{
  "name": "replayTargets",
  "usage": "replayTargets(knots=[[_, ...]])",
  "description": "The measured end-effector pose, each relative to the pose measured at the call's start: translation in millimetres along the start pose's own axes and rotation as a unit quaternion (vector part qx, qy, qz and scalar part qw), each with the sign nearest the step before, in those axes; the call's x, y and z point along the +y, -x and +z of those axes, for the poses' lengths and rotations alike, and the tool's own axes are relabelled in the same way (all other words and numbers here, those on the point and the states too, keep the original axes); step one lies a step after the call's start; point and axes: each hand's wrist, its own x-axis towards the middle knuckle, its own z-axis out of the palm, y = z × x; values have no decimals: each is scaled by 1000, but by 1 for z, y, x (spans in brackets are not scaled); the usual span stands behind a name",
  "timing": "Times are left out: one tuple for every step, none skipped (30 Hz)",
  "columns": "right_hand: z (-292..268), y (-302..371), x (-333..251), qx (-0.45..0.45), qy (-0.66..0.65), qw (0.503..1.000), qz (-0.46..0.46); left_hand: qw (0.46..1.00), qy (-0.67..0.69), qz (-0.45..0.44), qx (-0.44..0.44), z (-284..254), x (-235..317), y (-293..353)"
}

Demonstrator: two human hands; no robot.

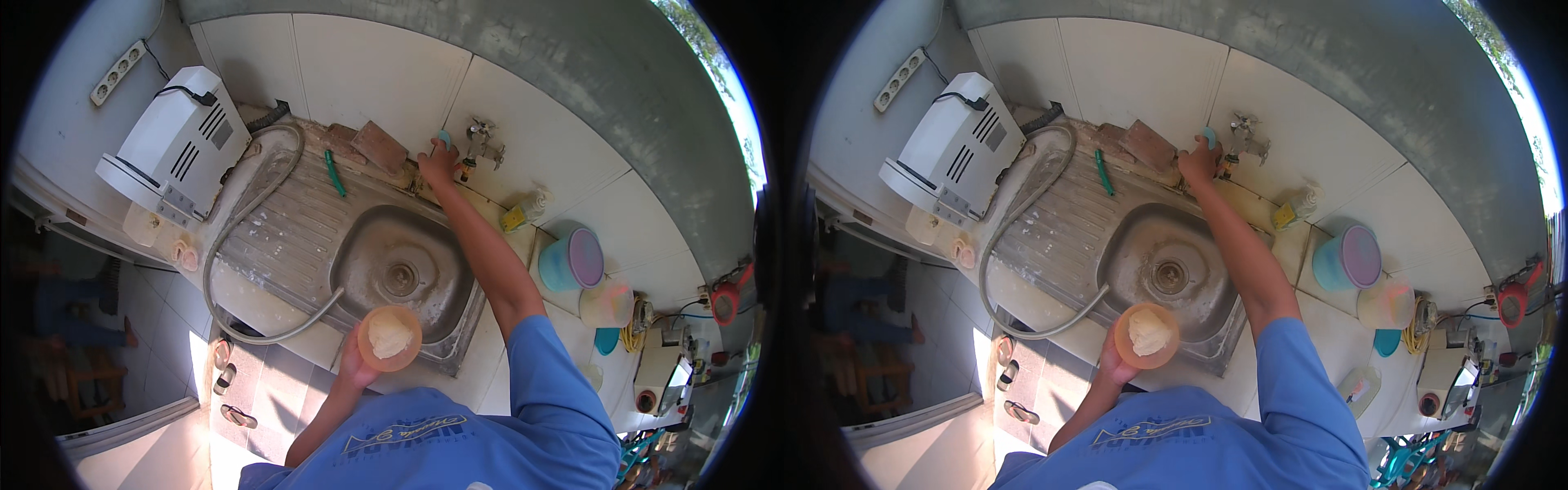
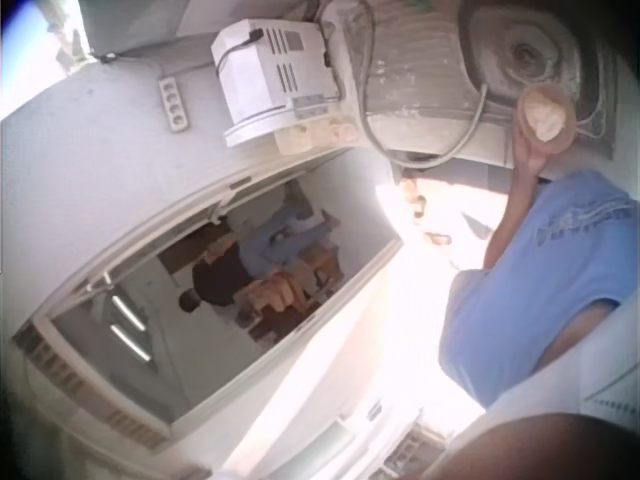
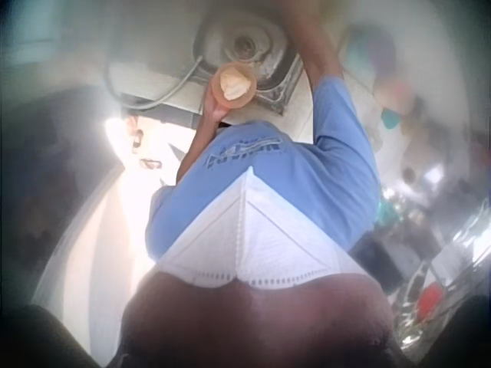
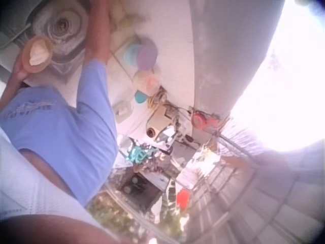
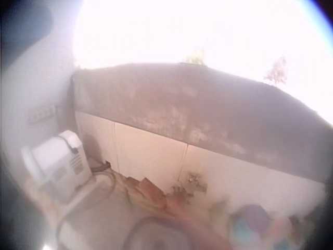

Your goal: The person scoops a yellow substance from a large container into a smaller bowl using a pink scoop. They then stir the substance in the bowl with a blue spoon, occasionally rinsing the spoon in the sink. Finally, they transfer some of the mixture onto a small blue toy figure.

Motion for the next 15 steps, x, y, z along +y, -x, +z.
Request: replayTargets(knots=[[5, -9, -2, 6, -13, 999, 44, 1000, -3, 15, 3, 2, 5, 5], [4, -16, 4, 3, -36, 998, 45, 1000, 6, 21, 5, -1, 10, 7], [2, -19, 8, -6, -60, 997, 45, 999, 15, 30, 10, -8, 14, 11], [-4, -14, 10, -11, -82, 995, 52, 999, 23, 33, 17, -12, 16, 15], [-3, -7, 7, 17, -64, 997, 29, 999, 19, 44, 16, -15, 19, 18], [-12, 1, 2, 36, -81, 996, -31, 999, 14, 47, 11, -16, 21, 17], [-22, 10, -5, 57, -95, 990, -91, 999, 11, 47, 3, -16, 21, 14], [-34, 17, -10, 77, -106, 980, -151, 999, -4, 46, 11, -16, 21, 12], [-57, 23, -18, 114, -100, 969, -193, 999, -19, 41, 18, -15, 22, 11], [-83, 29, -35, 149, -95, 955, -238, 998, -35, 41, 25, -13, 22, 9], [-110, 32, -50, 183, -91, 937, -283, 999, -32, 28, 23, -11, 21, 5], [-143, 35, -60, 199, -106, 931, -288, 999, -29, 18, 21, -8, 21, 3], [-176, 36, -67, 215, -119, 924, -293, 999, -24, 8, 19, -5, 20, 0], [-206, 36, -76, 268, -202, 895, -295, 1000, -23, 1, 14, -4, 19, -3], [-227, 38, -82, 317, -282, 856, -294, 1000, -20, -5, 10, -4, 17, -6]])
